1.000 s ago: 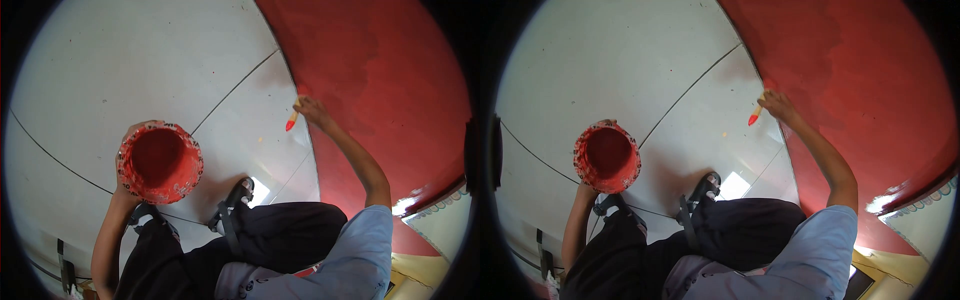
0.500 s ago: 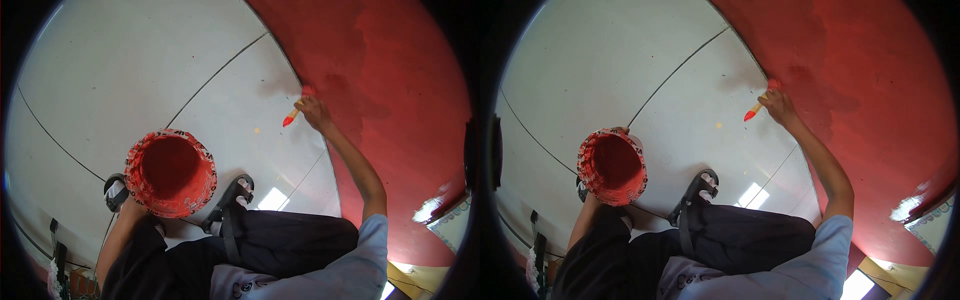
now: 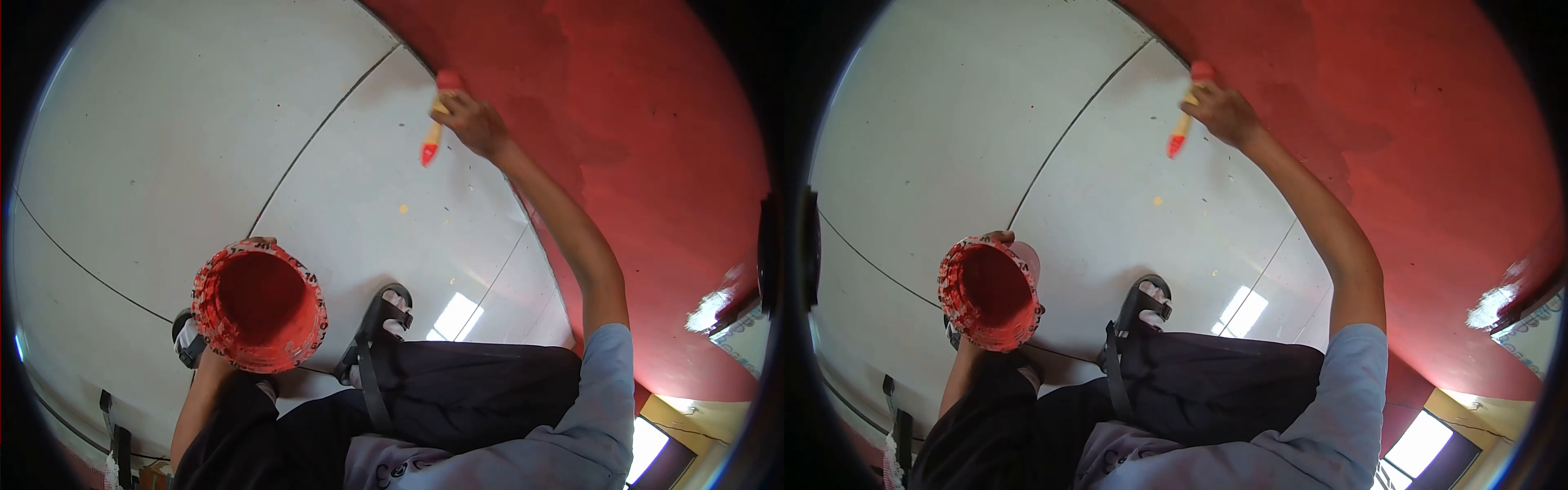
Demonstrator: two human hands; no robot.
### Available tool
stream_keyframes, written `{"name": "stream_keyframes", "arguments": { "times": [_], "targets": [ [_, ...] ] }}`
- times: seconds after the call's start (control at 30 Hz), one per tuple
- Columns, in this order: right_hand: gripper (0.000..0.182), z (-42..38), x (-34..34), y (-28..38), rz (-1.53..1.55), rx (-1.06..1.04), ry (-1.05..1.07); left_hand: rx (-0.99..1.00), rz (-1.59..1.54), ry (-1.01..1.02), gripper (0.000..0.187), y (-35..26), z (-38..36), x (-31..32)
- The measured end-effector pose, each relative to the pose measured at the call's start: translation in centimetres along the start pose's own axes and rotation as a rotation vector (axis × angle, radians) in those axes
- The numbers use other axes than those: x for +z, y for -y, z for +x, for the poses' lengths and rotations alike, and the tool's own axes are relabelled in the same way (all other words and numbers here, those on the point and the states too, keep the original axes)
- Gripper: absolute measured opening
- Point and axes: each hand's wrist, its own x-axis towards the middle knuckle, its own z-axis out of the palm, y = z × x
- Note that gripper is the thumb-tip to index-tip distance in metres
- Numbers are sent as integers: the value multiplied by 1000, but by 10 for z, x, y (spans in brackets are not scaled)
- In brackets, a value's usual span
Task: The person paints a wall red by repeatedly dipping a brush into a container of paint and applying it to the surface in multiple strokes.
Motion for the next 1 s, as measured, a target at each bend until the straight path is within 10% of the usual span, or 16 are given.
{"name": "stream_keyframes", "arguments": {
  "times": [0.1,0.23,0.57,0.7,1.0],
  "targets": [
    [25,-66,3,-1,6,99,108,-18,-1,36,75,-4,2,-5],
    [23,-105,4,41,47,257,351,-40,-2,36,59,15,-4,-16],
    [20,-76,22,35,66,26,198,-165,-345,-87,30,83,-7,-45],
    [24,-137,1,80,111,150,321,376,697,74,36,46,-22,-22],
    [21,-38,-83,149,793,42,228,222,264,120,55,63,-27,-24]
  ]
}}
